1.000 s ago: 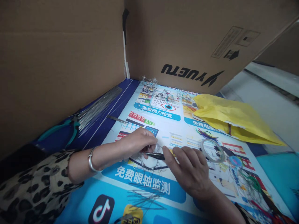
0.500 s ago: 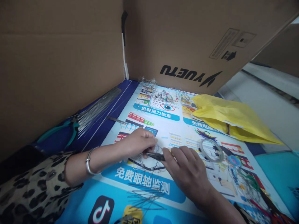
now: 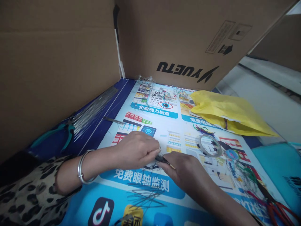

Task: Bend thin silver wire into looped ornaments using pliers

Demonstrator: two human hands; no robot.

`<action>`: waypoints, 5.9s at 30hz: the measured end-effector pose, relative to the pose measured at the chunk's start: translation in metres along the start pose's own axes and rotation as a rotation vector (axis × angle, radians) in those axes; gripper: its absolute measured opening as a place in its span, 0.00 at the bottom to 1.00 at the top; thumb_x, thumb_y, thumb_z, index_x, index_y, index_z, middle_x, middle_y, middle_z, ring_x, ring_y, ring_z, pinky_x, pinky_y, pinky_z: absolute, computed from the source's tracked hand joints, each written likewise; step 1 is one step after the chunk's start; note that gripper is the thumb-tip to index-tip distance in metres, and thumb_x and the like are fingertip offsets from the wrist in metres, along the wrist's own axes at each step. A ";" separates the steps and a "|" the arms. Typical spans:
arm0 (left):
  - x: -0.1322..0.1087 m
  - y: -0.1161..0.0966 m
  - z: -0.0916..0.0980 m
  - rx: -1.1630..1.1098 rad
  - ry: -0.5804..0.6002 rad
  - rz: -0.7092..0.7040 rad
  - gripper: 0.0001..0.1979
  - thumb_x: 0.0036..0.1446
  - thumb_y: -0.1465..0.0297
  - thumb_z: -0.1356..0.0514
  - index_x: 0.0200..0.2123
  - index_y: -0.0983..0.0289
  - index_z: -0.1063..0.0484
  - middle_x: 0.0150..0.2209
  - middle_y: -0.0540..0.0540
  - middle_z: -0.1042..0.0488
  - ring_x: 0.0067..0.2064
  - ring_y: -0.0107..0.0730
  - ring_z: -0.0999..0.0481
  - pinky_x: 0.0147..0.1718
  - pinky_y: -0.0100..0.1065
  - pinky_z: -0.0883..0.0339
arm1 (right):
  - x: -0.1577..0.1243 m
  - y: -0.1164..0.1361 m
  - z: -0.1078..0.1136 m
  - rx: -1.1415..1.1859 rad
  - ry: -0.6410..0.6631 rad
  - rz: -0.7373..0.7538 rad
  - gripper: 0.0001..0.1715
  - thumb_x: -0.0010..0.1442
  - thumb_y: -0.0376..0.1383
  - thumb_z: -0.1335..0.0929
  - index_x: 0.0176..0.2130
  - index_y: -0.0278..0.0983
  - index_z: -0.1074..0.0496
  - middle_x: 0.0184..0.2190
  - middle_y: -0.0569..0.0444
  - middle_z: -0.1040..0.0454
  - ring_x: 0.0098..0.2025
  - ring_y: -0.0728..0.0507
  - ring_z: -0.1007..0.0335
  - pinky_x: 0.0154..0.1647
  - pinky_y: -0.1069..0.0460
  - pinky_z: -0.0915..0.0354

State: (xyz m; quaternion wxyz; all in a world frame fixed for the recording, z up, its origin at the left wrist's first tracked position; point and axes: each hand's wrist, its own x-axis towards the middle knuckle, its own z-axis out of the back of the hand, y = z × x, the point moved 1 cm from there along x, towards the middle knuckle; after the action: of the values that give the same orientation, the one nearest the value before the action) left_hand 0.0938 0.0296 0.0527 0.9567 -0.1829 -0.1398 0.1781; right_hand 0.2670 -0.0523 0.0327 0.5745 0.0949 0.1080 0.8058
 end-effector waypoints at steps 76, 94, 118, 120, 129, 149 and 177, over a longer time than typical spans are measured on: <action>-0.010 0.013 -0.011 0.037 0.182 0.295 0.08 0.52 0.64 0.38 0.33 0.62 0.26 0.36 0.53 0.33 0.42 0.38 0.35 0.40 0.38 0.42 | 0.002 -0.049 -0.037 -0.034 -0.407 0.018 0.16 0.61 0.44 0.37 0.34 0.36 0.27 0.29 0.50 0.28 0.34 0.44 0.32 0.34 0.52 0.37; -0.006 0.011 -0.025 -0.034 0.154 0.315 0.05 0.52 0.74 0.43 0.25 0.65 0.31 0.33 0.52 0.32 0.39 0.34 0.33 0.37 0.34 0.40 | 0.003 -0.049 -0.037 -0.040 -0.369 0.006 0.16 0.60 0.44 0.37 0.34 0.36 0.28 0.29 0.51 0.28 0.34 0.44 0.33 0.34 0.51 0.38; -0.003 0.034 -0.016 -0.216 0.053 0.323 0.07 0.52 0.75 0.45 0.24 0.63 0.31 0.31 0.49 0.25 0.38 0.31 0.29 0.44 0.35 0.40 | 0.006 -0.048 -0.033 -0.149 -0.327 0.051 0.16 0.61 0.44 0.37 0.32 0.36 0.28 0.27 0.51 0.31 0.33 0.45 0.37 0.34 0.52 0.42; -0.004 0.035 -0.017 -0.268 0.067 0.306 0.07 0.53 0.75 0.45 0.25 0.63 0.31 0.32 0.50 0.26 0.39 0.30 0.29 0.42 0.33 0.39 | 0.007 -0.048 -0.032 -0.189 -0.323 0.069 0.16 0.61 0.44 0.37 0.32 0.36 0.28 0.27 0.51 0.31 0.33 0.45 0.38 0.35 0.52 0.43; -0.004 0.041 -0.019 -0.407 0.105 0.342 0.08 0.54 0.74 0.47 0.24 0.65 0.33 0.31 0.51 0.27 0.34 0.28 0.30 0.35 0.29 0.38 | 0.011 -0.045 -0.030 -0.341 -0.326 0.114 0.14 0.60 0.43 0.36 0.32 0.37 0.28 0.27 0.52 0.32 0.32 0.45 0.40 0.33 0.50 0.48; -0.001 0.043 -0.023 -0.379 0.023 0.447 0.08 0.53 0.72 0.47 0.24 0.64 0.31 0.23 0.48 0.30 0.28 0.26 0.33 0.27 0.26 0.42 | 0.009 -0.036 -0.017 -0.670 -0.444 0.322 0.11 0.59 0.29 0.37 0.42 0.36 0.30 0.27 0.52 0.32 0.31 0.45 0.43 0.30 0.48 0.52; -0.003 0.044 -0.025 -0.308 0.019 0.445 0.07 0.51 0.72 0.48 0.23 0.64 0.34 0.22 0.46 0.32 0.26 0.25 0.35 0.25 0.26 0.48 | 0.012 -0.033 -0.013 -0.756 -0.477 0.523 0.13 0.60 0.27 0.38 0.45 0.32 0.31 0.31 0.53 0.30 0.33 0.45 0.42 0.33 0.48 0.49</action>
State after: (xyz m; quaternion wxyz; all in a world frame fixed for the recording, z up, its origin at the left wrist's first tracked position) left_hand 0.0869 0.0589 0.0120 0.8562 -0.3542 -0.1128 0.3589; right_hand 0.2897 -0.0317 0.0111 0.3566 0.0855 -0.3519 0.8612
